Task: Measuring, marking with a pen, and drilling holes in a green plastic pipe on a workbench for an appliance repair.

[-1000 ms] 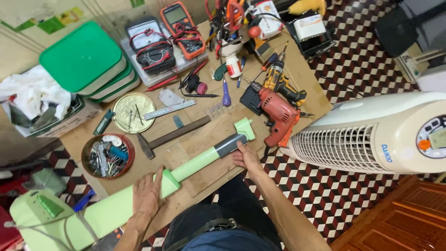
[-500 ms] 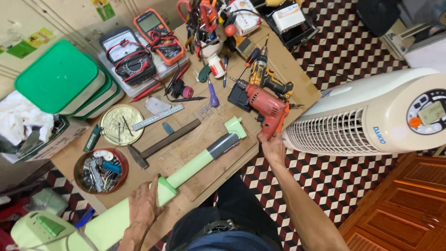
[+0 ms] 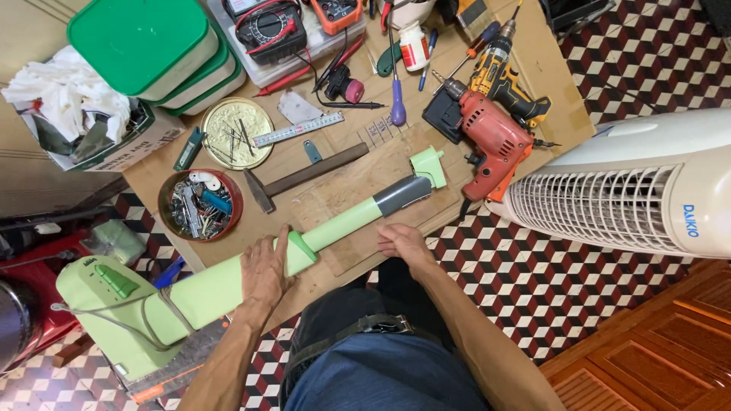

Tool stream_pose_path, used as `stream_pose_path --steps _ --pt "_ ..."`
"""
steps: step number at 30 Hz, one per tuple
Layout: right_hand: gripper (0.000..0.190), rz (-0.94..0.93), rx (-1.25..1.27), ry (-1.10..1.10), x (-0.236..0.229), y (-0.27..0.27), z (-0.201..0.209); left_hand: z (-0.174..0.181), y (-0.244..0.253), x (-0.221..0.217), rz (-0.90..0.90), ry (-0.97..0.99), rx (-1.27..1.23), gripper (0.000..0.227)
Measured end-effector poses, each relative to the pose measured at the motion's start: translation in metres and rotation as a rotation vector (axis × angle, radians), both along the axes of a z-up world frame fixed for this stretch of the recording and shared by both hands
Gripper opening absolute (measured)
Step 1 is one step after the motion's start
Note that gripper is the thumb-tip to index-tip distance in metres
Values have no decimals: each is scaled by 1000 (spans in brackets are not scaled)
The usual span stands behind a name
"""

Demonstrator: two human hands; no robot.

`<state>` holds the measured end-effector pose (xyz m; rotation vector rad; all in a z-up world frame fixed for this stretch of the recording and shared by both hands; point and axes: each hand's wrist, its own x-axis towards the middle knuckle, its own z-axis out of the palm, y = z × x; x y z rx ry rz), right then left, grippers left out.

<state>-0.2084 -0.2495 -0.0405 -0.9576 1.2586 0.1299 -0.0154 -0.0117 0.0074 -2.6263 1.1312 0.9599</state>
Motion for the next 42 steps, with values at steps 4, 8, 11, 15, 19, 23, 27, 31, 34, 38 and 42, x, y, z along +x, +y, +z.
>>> stream_pose_path --steps 4,8,11,15,19,23,27,31,34,38,42 --pt "52 171 -2 -42 30 26 -10 3 0 -5 2 -45 -8 127" --pt "55 19 44 -25 48 33 -15 -1 1 -2 7 -22 -16 126" --pt "56 14 43 -24 51 31 -12 -6 2 1 -5 -22 -25 123" --pt "55 53 8 -49 52 29 -18 18 -22 13 117 157 77 109" --pt "54 14 61 -126 56 32 -31 -4 -37 7 79 109 -118 105" --pt "55 16 46 -117 56 30 -29 -9 -53 5 188 150 -60 77" --pt "55 79 4 -74 58 27 -25 -5 -81 0 32 81 -273 64" --pt "56 74 32 -121 52 27 -38 -29 -110 -6 -57 221 -546 71" --pt "59 116 5 -94 52 26 -35 -28 -123 -3 -39 266 -390 53" --pt "54 140 16 -106 45 18 -23 -34 -126 -7 15 271 -404 62" --pt "62 14 -92 -5 22 -11 -1 -18 -132 -8 -7 285 -339 85"
